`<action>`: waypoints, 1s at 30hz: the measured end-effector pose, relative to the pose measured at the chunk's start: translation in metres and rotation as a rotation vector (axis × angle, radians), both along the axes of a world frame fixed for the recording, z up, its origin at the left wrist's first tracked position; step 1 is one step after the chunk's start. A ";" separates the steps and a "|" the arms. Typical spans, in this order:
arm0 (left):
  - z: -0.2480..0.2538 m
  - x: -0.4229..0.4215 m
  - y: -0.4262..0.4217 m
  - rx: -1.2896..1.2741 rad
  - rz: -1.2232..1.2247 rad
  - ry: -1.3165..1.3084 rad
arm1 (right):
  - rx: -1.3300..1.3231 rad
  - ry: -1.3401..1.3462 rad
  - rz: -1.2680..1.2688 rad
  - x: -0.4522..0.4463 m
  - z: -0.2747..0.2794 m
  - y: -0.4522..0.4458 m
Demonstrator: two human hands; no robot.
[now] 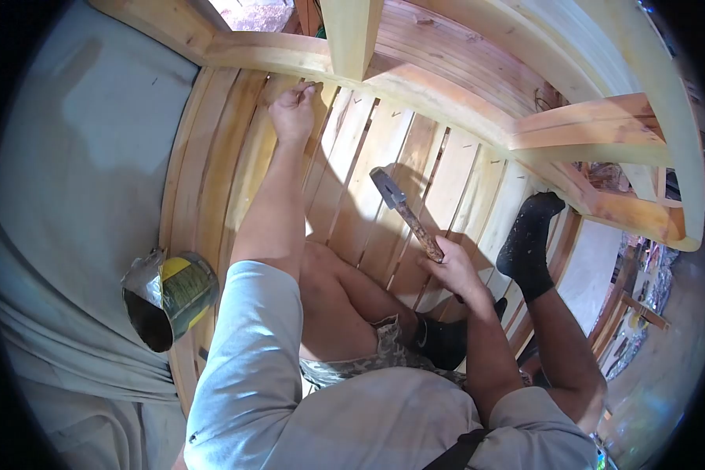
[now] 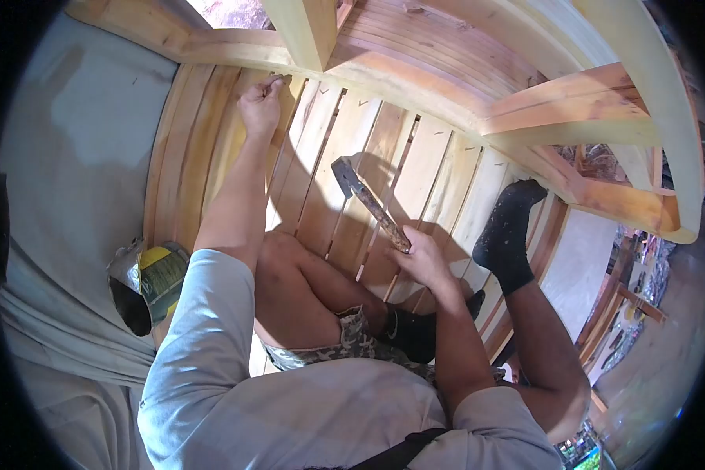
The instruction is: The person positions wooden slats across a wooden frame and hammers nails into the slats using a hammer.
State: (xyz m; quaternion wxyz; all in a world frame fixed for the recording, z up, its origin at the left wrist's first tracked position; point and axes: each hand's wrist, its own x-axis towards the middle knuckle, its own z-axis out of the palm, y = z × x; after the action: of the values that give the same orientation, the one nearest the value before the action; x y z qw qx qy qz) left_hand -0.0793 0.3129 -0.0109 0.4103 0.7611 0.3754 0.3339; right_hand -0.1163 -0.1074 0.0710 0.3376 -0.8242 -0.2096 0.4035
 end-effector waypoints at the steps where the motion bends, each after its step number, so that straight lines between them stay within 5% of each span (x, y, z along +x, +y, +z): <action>1: -0.003 -0.001 0.002 0.000 -0.001 -0.002 | -0.007 0.041 0.015 -0.001 0.001 0.000; 12: 0.001 -0.001 -0.003 0.055 -0.003 0.088 | 0.073 -0.042 -0.073 -0.005 0.005 -0.001; 20: -0.005 0.001 -0.001 0.058 -0.039 0.034 | 0.180 0.049 -0.148 0.027 0.032 0.093; 22: -0.005 -0.003 -0.003 0.090 -0.030 0.040 | 0.309 -0.133 -0.064 0.040 0.033 0.121; 30: -0.001 -0.002 -0.005 0.142 -0.036 0.016 | 0.178 -0.144 -0.043 0.058 0.051 0.165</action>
State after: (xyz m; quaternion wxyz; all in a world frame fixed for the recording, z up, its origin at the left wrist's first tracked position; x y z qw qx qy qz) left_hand -0.0817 0.3081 -0.0116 0.3580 0.7976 0.3403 0.3462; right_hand -0.0580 0.0577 0.1223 0.4021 -0.8220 -0.2509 0.3156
